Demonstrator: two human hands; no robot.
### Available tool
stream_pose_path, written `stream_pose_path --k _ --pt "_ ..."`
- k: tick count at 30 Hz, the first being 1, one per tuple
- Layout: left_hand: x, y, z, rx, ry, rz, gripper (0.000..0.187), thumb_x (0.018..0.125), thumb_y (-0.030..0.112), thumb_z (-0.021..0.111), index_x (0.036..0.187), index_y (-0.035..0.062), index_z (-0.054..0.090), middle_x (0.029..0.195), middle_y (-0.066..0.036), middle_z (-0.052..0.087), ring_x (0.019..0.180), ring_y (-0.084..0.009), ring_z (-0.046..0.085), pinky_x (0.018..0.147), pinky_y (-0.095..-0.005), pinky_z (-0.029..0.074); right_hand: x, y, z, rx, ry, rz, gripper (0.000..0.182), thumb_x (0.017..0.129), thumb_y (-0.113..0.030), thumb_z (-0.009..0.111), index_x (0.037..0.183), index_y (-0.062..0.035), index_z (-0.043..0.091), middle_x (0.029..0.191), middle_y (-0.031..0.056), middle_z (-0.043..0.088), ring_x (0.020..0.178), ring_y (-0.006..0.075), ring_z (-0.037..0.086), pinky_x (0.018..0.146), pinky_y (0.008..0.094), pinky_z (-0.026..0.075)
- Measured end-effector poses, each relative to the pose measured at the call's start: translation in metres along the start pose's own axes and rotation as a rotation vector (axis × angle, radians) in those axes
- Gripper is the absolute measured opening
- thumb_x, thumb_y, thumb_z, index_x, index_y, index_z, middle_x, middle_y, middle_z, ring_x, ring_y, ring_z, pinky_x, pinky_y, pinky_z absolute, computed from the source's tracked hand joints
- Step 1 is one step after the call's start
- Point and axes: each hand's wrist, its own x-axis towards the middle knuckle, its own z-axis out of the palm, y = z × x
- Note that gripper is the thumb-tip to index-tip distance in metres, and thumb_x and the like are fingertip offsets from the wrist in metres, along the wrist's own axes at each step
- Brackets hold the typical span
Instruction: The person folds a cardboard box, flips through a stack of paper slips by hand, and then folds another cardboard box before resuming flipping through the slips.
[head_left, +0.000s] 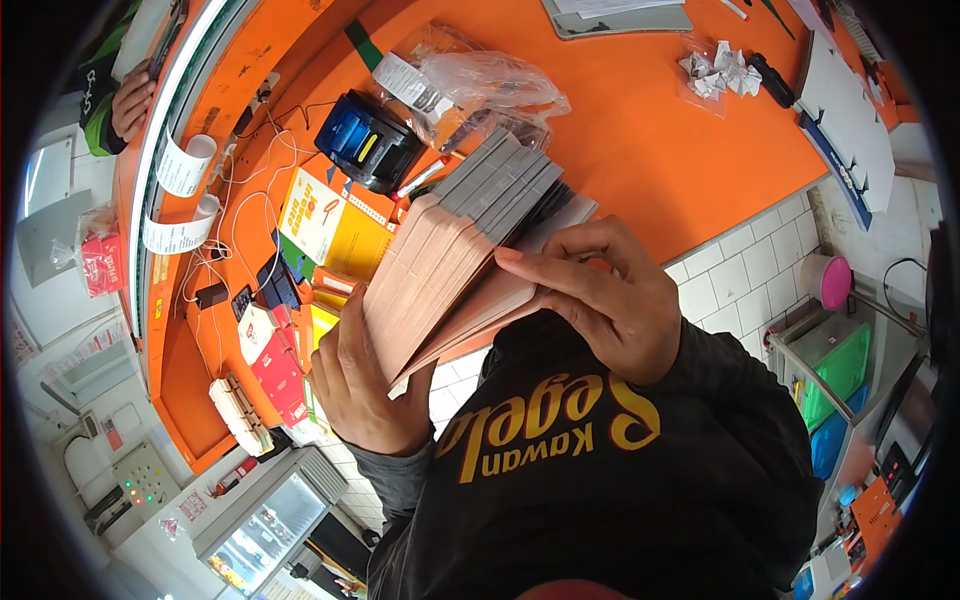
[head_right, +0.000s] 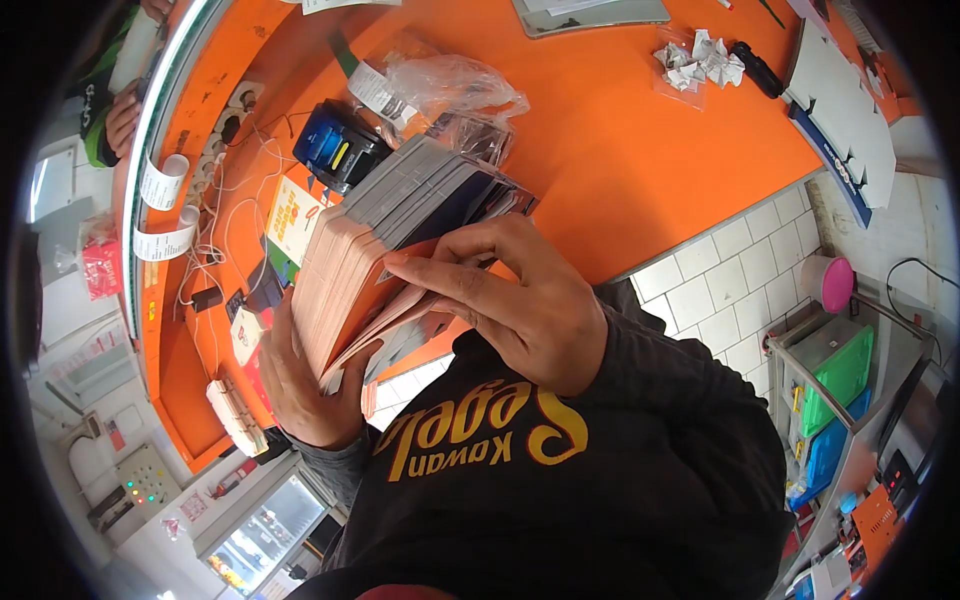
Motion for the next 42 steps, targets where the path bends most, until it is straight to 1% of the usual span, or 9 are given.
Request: stream_pose_path --k 6,10,12,15,18,27,34,37,42 --pt "-0.001 0.0 0.0 0.028 0.001 0.01 0.082 0.067 0.034 0.086 0.136 0.007 0.054 0.119 -0.007 0.064 0.095 -0.0288 0.06 0.083 -0.0406 0.045 -0.001 0.004 0.0 0.099 0.039 -0.028 0.037 0.083 0.011 0.068 0.118 -0.0024 0.066 0.108 0.0124 0.061 0.096 0.0187 0.066 0.073 0.0274 0.055" --pt "0.0 0.0 0.0 0.024 0.012 0.013 0.081 0.067 0.035 0.085 0.136 0.0068 0.054 0.119 -0.007 0.064 0.095 -0.0288 0.06 0.082 -0.0406 0.045 0.002 0.005 -0.003 0.012 -0.009 -0.109 0.039 0.083 0.011 0.068 0.12 -0.0023 0.064 0.109 0.0125 0.061 0.096 0.0193 0.066 0.074 0.0276 0.056" --pt "-0.001 -0.001 0.0 0.0 -0.003 -0.006 0.081 0.068 0.035 0.085 0.136 0.0066 0.054 0.119 -0.008 0.064 0.095 -0.029 0.06 0.082 -0.0406 0.045 0.002 -0.002 0.001 0.077 0.027 0.048 0.043 0.082 0.009 0.069 0.123 -0.004 0.065 0.106 0.0097 0.06 0.091 0.0183 0.064 0.074 0.028 0.055" --pt "0.001 -0.001 0.002 -0.008 0.02 0.015 0.081 0.068 0.036 0.085 0.136 0.0065 0.054 0.119 -0.008 0.064 0.096 -0.0292 0.06 0.083 -0.0407 0.045 0.004 -0.004 0.001 -0.037 0.012 0.005 0.047 0.079 0.008 0.071 0.124 -0.0067 0.068 0.101 0.007 0.059 0.087 0.0171 0.062 0.072 0.0276 0.055" --pt "0.0 0.0 0.001 0.008 0.015 0.011 0.081 0.068 0.037 0.085 0.136 0.0065 0.054 0.119 -0.008 0.064 0.096 -0.0293 0.06 0.083 -0.0406 0.045 0.002 -0.003 0.005 0.017 0.045 0.02 0.049 0.077 0.007 0.072 0.124 -0.0094 0.07 0.098 0.0058 0.057 0.086 0.0169 0.061 0.072 0.0273 0.055" --pt "0.0 0.0 0.0 -0.013 0.003 -0.018 0.081 0.068 0.036 0.086 0.137 0.0082 0.054 0.114 -0.008 0.064 0.094 -0.0288 0.06 0.082 -0.0405 0.045 0.002 -0.004 0.003 0.064 0.046 0.054 0.043 0.08 0.009 0.07 0.12 -0.0069 0.071 0.099 0.0068 0.058 0.085 0.0152 0.062 0.07 0.0252 0.056" --pt "0.001 0.0 0.0 0.004 0.014 0.003 0.081 0.068 0.035 0.085 0.137 0.008 0.054 0.114 -0.009 0.064 0.093 -0.0289 0.06 0.082 -0.0403 0.045 0.003 -0.002 0.001 0.012 0.022 0.014 0.044 0.08 0.009 0.07 0.121 -0.0061 0.07 0.1 0.009 0.059 0.083 0.0154 0.062 0.069 0.0256 0.056" --pt "0.001 0.0 0.001 -0.017 0.009 -0.005 0.08 0.068 0.035 0.085 0.137 0.0073 0.054 0.114 -0.008 0.064 0.093 -0.0291 0.06 0.082 -0.0405 0.045 0.003 -0.002 -0.001 0.018 0.006 0.015 0.04 0.081 0.009 0.07 0.119 -0.0042 0.07 0.102 0.0108 0.059 0.084 0.0157 0.064 0.07 0.0257 0.055" --pt "0.001 -0.001 0.0 -0.014 0.002 0.001 0.08 0.068 0.035 0.085 0.136 0.0067 0.054 0.115 -0.008 0.064 0.093 -0.0291 0.06 0.082 -0.0405 0.045 0.003 0.001 0.0 0.086 0.043 -0.031 0.027 0.082 0.011 0.068 0.106 -0.0009 0.067 0.107 0.0144 0.06 0.091 0.0173 0.066 0.073 0.0263 0.056"
